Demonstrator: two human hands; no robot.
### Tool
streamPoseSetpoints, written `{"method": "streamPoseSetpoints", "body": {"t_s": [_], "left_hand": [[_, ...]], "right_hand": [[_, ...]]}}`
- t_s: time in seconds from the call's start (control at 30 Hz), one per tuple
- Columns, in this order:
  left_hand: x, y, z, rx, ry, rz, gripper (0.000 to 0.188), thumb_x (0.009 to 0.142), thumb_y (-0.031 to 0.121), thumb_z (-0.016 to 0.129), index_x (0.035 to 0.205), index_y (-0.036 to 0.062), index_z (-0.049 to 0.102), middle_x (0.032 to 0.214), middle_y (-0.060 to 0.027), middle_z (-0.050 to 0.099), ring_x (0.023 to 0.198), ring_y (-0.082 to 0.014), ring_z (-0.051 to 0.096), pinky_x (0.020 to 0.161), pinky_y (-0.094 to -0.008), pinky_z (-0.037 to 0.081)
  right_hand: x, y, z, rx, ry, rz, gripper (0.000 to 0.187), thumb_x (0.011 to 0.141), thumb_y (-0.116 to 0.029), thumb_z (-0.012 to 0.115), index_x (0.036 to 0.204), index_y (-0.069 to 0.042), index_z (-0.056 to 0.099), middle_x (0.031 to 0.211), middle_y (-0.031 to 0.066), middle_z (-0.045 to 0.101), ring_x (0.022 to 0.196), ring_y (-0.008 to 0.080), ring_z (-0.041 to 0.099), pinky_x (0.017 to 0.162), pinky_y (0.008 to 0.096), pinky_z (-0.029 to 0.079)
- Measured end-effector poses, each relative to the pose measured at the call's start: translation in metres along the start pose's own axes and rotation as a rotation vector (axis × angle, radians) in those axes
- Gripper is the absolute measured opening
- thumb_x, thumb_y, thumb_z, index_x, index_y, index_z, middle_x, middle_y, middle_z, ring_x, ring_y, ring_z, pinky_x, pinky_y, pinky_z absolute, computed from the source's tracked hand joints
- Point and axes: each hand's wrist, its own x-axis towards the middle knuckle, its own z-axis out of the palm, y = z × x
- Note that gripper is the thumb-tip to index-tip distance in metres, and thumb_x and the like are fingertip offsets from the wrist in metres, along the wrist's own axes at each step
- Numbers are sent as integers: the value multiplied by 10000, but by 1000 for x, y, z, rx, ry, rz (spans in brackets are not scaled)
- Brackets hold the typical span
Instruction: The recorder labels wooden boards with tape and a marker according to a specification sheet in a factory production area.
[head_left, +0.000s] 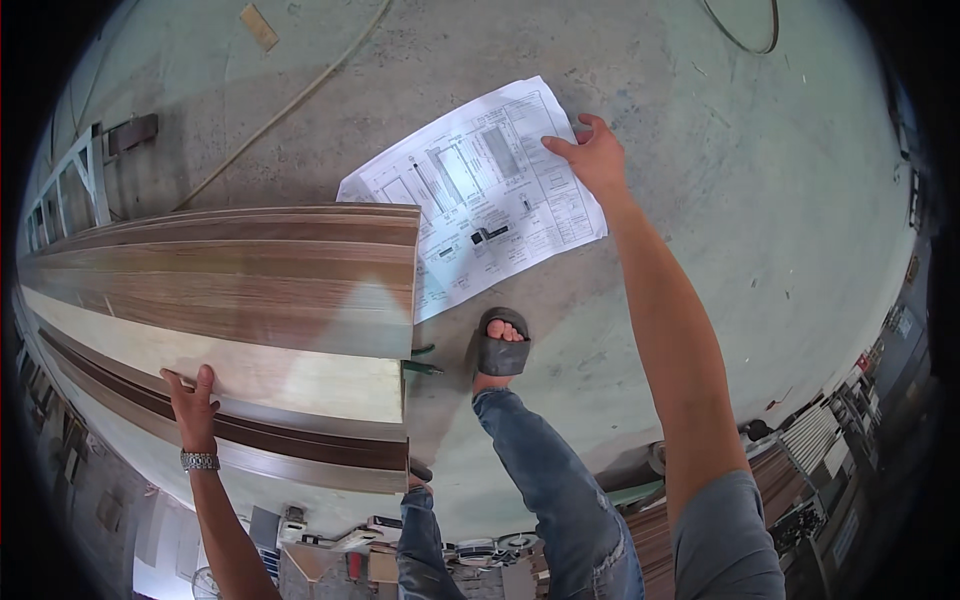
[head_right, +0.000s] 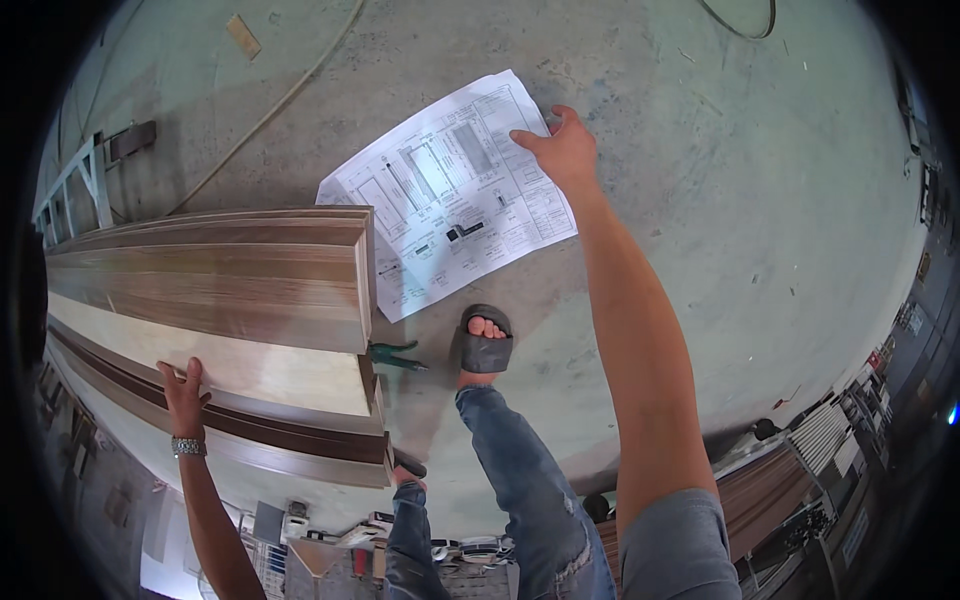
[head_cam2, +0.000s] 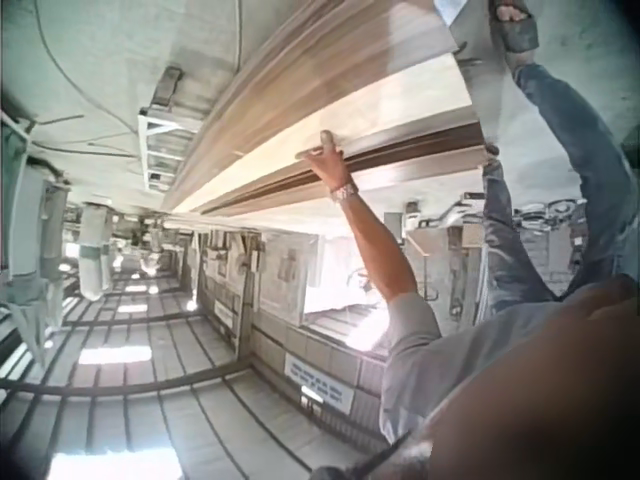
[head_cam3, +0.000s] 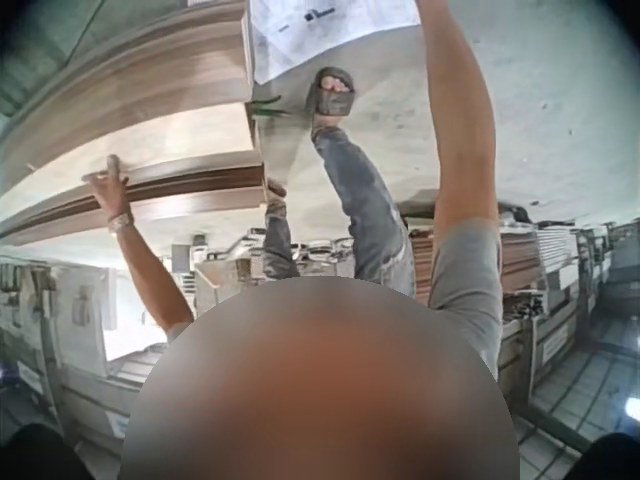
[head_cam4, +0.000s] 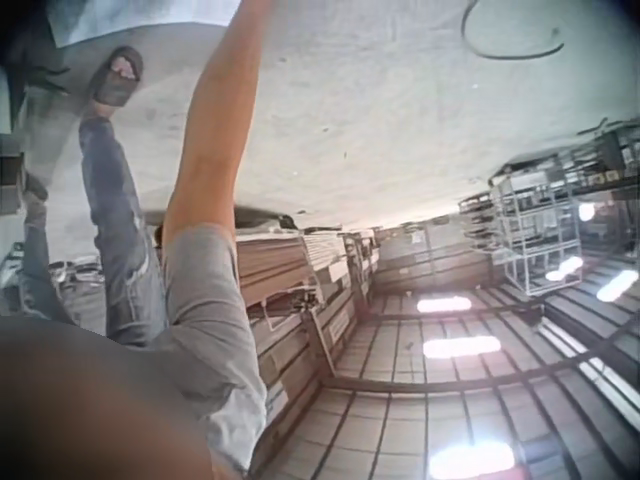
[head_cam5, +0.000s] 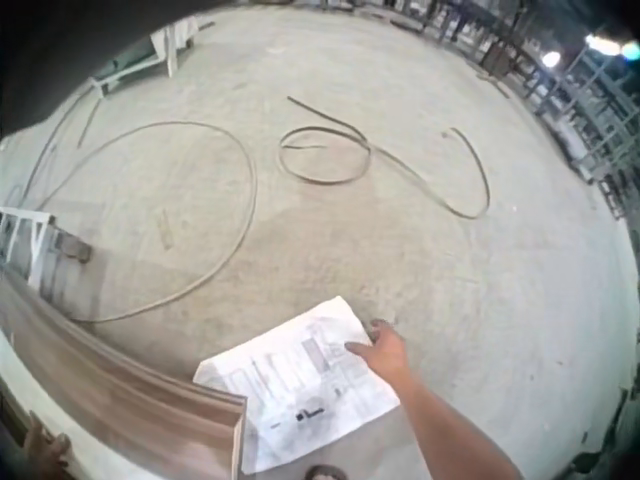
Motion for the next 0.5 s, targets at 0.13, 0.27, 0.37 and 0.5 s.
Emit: {"method": "streamPoseSetpoints", "body": {"t_s": [0.13,0.27,0.37,0.5], "left_hand": [[-2,2,-1,1,-4,-7,1202,796,598,752,1573,42,22,1128,-154,536,942,-236,575,678,-351,538],[-8,9,4,-12,51,9,1084,858,529,717,1574,62,50,1113,-150,563,974,-244,587,685,-380,554],[6,-1,0,-29,2,30,1116,839,534,731,1570,46,42,1191,-169,564,998,-263,590,660,-385,551],[-3,14,10,44,-35,27,1212,802,543,763,1529,-87,27,1253,-251,559,1011,-261,608,750,-335,545]], "right_hand": [[8,-3,3,-82,-43,21,866,658,-433,870,1332,-3,538,1101,177,694,993,272,684,867,353,534],[5,-2,-5,23,-268,47,721,721,-334,847,1286,18,571,1095,165,700,993,245,680,849,345,534],[-27,9,-5,239,-334,79,515,736,-276,794,1152,0,666,1042,162,726,955,273,699,846,371,524],[-100,14,-56,289,-82,-137,386,841,-127,684,1194,22,640,1059,151,719,970,233,676,872,351,508]]}}
